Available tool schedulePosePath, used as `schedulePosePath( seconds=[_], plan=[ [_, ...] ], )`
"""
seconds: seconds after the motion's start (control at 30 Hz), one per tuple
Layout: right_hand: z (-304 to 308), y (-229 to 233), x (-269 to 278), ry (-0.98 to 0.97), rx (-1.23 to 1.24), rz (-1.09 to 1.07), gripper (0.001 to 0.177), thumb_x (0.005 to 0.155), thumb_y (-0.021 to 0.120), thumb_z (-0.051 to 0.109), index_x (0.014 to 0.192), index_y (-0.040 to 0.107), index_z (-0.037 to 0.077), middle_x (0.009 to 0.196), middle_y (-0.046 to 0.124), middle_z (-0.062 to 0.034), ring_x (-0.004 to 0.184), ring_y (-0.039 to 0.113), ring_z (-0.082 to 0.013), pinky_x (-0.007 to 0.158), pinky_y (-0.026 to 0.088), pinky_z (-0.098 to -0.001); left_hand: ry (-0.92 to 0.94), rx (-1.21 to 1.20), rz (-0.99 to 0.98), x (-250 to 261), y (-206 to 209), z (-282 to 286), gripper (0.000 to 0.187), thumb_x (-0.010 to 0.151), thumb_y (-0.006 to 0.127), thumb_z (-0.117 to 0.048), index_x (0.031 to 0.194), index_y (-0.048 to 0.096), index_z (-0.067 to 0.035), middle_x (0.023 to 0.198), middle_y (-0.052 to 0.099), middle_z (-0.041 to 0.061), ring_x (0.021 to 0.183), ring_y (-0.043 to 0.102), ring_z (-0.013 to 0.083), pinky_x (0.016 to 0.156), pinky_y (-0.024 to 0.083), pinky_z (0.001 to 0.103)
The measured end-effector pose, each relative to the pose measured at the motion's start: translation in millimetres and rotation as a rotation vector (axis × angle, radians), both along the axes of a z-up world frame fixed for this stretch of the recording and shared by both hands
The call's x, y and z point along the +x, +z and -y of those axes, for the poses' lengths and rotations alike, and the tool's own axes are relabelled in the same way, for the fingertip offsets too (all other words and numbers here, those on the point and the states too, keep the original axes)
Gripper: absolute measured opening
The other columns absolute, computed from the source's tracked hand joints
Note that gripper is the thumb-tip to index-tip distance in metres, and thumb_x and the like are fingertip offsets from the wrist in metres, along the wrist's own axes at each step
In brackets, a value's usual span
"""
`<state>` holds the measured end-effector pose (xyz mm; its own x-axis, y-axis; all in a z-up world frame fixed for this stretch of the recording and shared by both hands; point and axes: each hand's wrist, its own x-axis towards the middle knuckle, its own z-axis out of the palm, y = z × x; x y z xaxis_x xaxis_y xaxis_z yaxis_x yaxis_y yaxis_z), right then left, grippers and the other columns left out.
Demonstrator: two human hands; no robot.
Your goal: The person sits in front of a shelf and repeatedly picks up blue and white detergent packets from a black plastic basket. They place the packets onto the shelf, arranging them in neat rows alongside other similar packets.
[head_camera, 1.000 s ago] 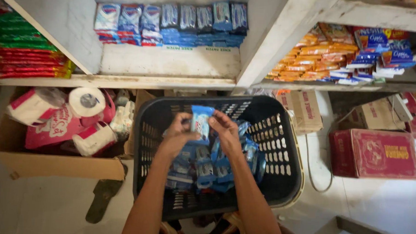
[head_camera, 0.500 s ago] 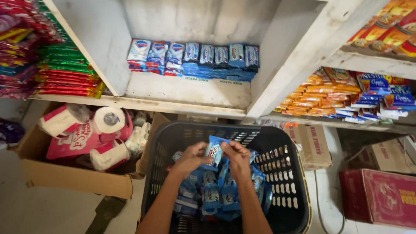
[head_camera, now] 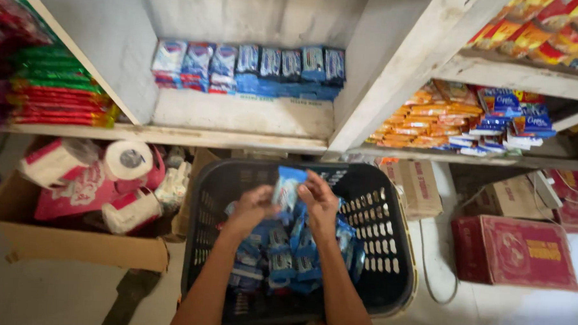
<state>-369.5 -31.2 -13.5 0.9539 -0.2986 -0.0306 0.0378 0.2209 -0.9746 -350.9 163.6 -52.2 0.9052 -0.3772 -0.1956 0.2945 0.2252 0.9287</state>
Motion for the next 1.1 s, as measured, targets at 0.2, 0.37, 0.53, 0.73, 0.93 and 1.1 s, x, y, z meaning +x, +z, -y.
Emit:
schedulePosePath(
  seconds=[0.2, 0.37, 0.53, 0.73, 0.93, 1.1],
  plan=[
    [-5, 6, 1, 0.081, 0.095, 0.055, 0.045, 0.092, 0.07, 0.001, 0.136, 0.06, 0.0, 0.113, 0.075, -0.007, 0.101, 0.07, -0.013, 0.089, 0.058, -0.0298, 0.021, -0.045, -0.02, -3, 33, -3, 0.039, 0.084, 0.074, -0.002, 0.123, 0.068, -0.004, 0.107, 0.075, 0.007, 0.094, 0.07, 0.0163, 0.075, 0.058, 0.032],
    [-10, 22, -2, 0.129, 0.054, 0.047, 0.045, 0.092, 0.072, 0.003, 0.136, 0.062, 0.001, 0.112, 0.073, -0.0064, 0.1, 0.068, -0.0128, 0.089, 0.056, -0.0302, 0.01, -0.059, -0.016, -3, 33, -2, 0.04, 0.084, 0.074, -0.001, 0.123, 0.067, -0.003, 0.109, 0.075, 0.005, 0.095, 0.069, 0.0148, 0.076, 0.057, 0.031],
    [-9, 13, 2, 0.173, 0.102, 0.042, 0.034, 0.096, 0.073, 0.007, 0.128, 0.067, -0.001, 0.112, 0.074, -0.0081, 0.099, 0.068, -0.0138, 0.09, 0.054, -0.0292, -0.059, -0.018, -0.067, 1, 9, 0, 0.041, 0.083, 0.075, 0.0, 0.124, 0.068, -0.002, 0.107, 0.075, 0.007, 0.093, 0.07, 0.0152, 0.08, 0.059, 0.031],
    [0, 7, 5, 0.12, 0.417, -0.093, 0.012, 0.092, 0.077, 0.008, 0.1, 0.075, 0.0, 0.093, 0.076, -0.0057, 0.078, 0.068, -0.013, 0.073, 0.054, -0.0288, -0.153, 0.128, -0.041, -2, 34, 6, 0.045, 0.082, 0.076, -0.003, 0.126, 0.068, -0.003, 0.106, 0.076, 0.006, 0.089, 0.07, 0.0144, 0.075, 0.058, 0.032],
    [4, -4, 4, -0.008, 0.323, -0.081, 0.002, 0.085, 0.078, 0.003, 0.086, 0.077, 0.004, 0.082, 0.075, -0.0022, 0.071, 0.066, -0.0104, 0.068, 0.052, -0.0264, -0.21, 0.122, 0.024, -2, 0, 9, 0.046, 0.081, 0.079, -0.004, 0.125, 0.068, -0.003, 0.101, 0.075, 0.007, 0.083, 0.067, 0.0138, 0.07, 0.055, 0.03],
    [-6, 25, 4, 0.117, 0.348, -0.082, 0.009, 0.092, 0.073, 0.01, 0.097, 0.075, 0.003, 0.086, 0.075, -0.0036, 0.072, 0.065, -0.0107, 0.066, 0.05, -0.0265, -0.114, -0.031, -0.044, -2, 15, 10, 0.038, 0.081, 0.078, -0.004, 0.118, 0.069, -0.001, 0.099, 0.076, 0.007, 0.084, 0.07, 0.0147, 0.071, 0.058, 0.031]
  ],
)
